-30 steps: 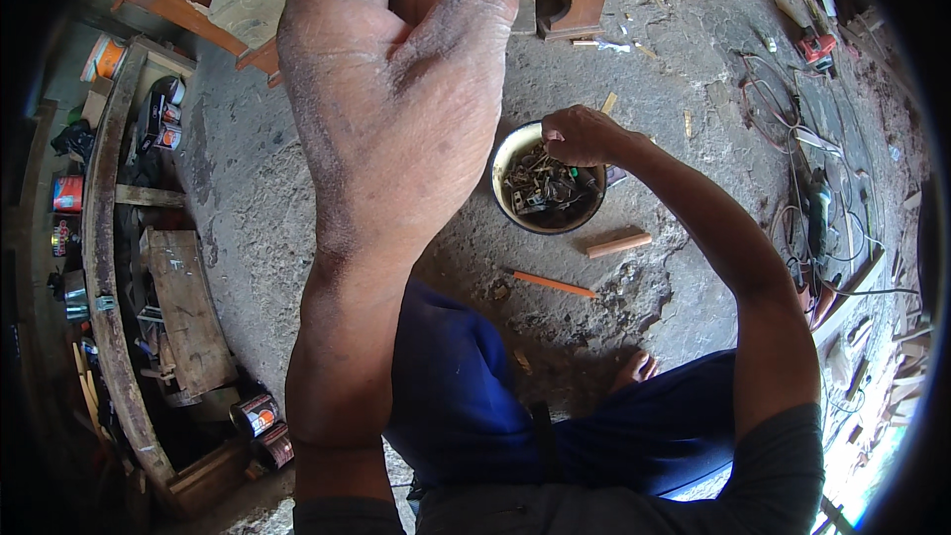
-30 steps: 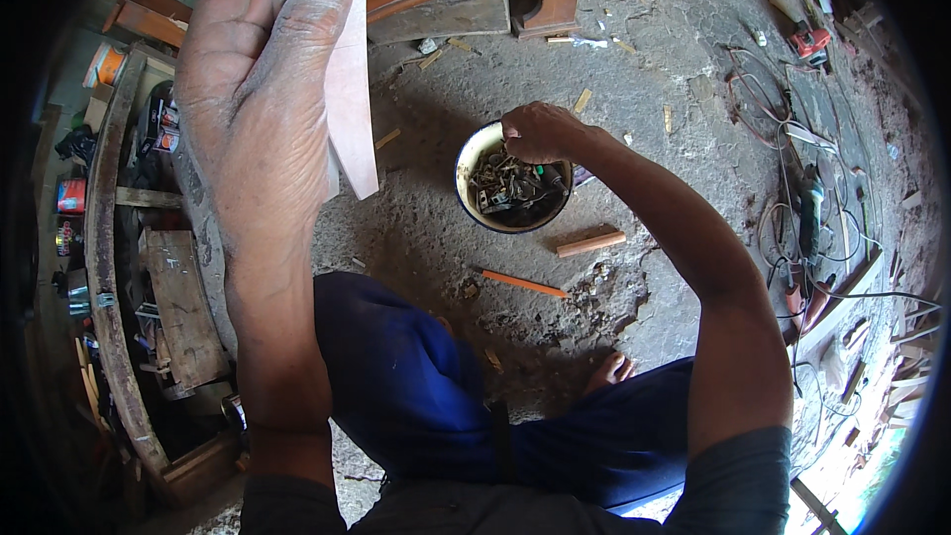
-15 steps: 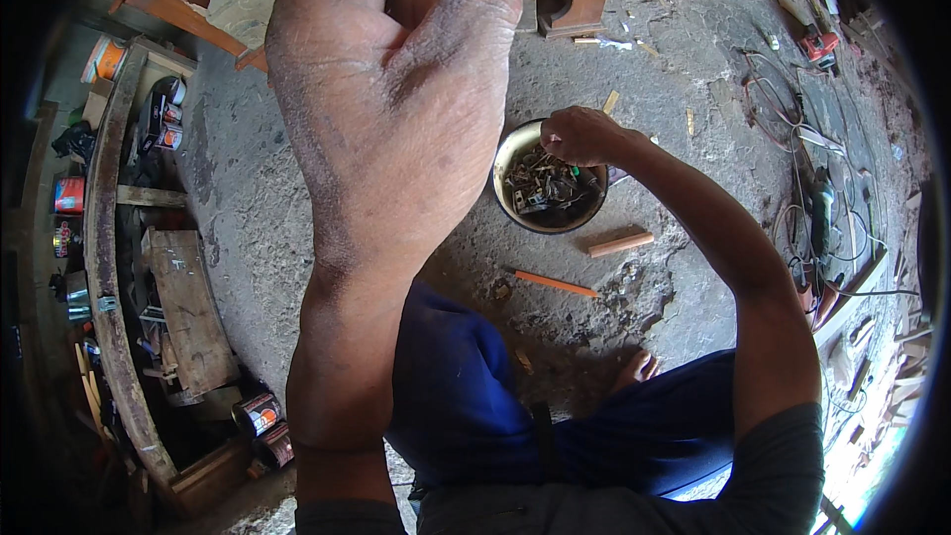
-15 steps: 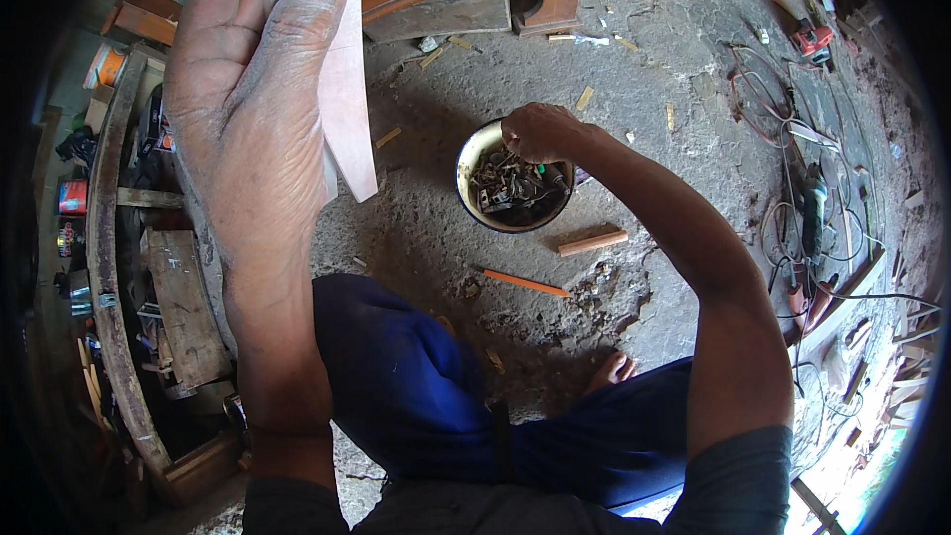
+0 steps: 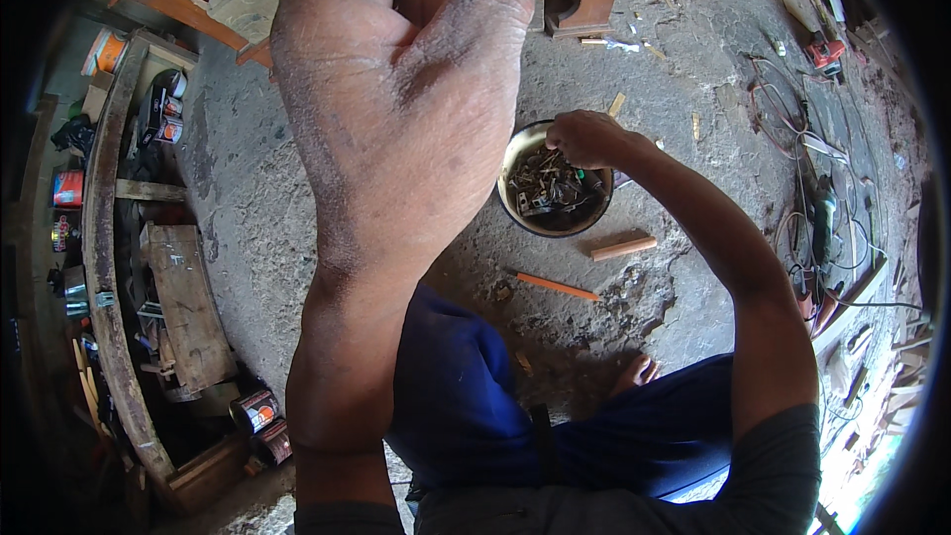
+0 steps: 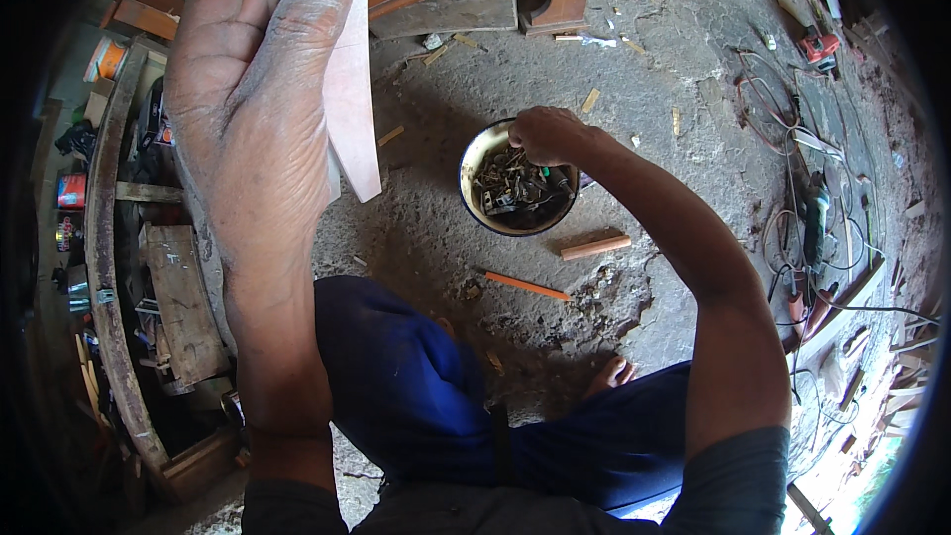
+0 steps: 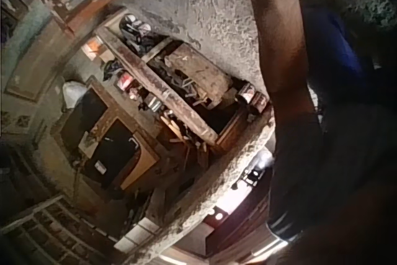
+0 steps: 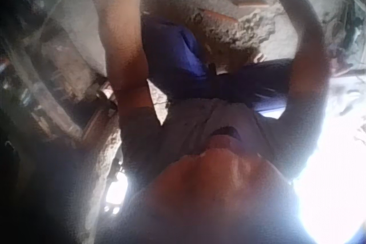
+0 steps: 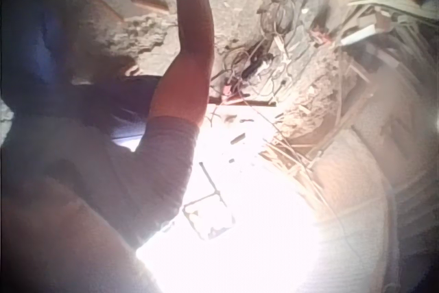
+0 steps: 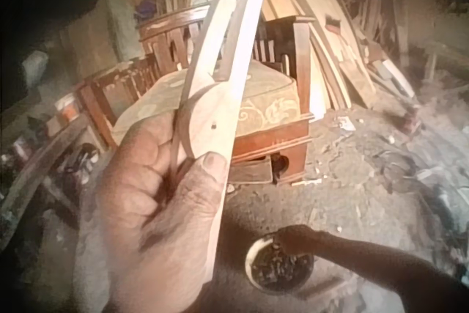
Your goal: The person retrieves wooden pieces and a pencil, then sits on the floor to mark and align the pieces. They select nails from a container and insert them into pre-drilled holes in the wooden parts, assembling them by hand.
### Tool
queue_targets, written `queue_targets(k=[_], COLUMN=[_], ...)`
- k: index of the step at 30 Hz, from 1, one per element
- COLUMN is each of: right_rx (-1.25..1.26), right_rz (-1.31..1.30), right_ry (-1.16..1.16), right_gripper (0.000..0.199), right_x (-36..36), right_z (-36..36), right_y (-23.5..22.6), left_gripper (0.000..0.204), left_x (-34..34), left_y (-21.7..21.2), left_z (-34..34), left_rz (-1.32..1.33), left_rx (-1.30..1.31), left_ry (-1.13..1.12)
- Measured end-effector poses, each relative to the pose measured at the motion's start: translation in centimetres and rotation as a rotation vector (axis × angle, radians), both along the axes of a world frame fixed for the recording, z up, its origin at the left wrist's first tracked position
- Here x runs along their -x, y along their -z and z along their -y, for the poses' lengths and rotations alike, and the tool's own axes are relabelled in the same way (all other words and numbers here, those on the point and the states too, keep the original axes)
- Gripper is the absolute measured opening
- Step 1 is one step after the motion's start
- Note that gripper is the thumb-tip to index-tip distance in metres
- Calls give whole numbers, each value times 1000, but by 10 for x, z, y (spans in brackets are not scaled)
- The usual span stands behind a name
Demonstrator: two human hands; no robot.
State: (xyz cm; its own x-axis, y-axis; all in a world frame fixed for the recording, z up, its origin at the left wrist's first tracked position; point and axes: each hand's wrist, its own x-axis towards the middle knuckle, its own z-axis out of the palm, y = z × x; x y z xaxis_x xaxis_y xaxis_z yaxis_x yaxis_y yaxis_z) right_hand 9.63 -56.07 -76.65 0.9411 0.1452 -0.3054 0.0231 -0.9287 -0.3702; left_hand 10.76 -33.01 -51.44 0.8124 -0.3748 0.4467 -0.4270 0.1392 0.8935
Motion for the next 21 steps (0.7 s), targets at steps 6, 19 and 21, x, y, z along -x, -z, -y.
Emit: queue_targets(k=[6, 19, 21], right_rx=[-57, -883, -979], right_rz=[-11, 30, 104], right_ry=[-7, 196, 264], right_gripper=[34, 14, 13], right_x=[-7, -5, -4], right_z=[-13, 3, 4], right_y=[3, -68, -102], left_gripper=[35, 37, 37], left_x=[-2, -27, -26], left_y=[0, 2, 7], left_z=[2, 20, 21], left_rz=[-6, 31, -28], left_rx=[-7, 17, 97], left_ry=[-8, -30, -18])
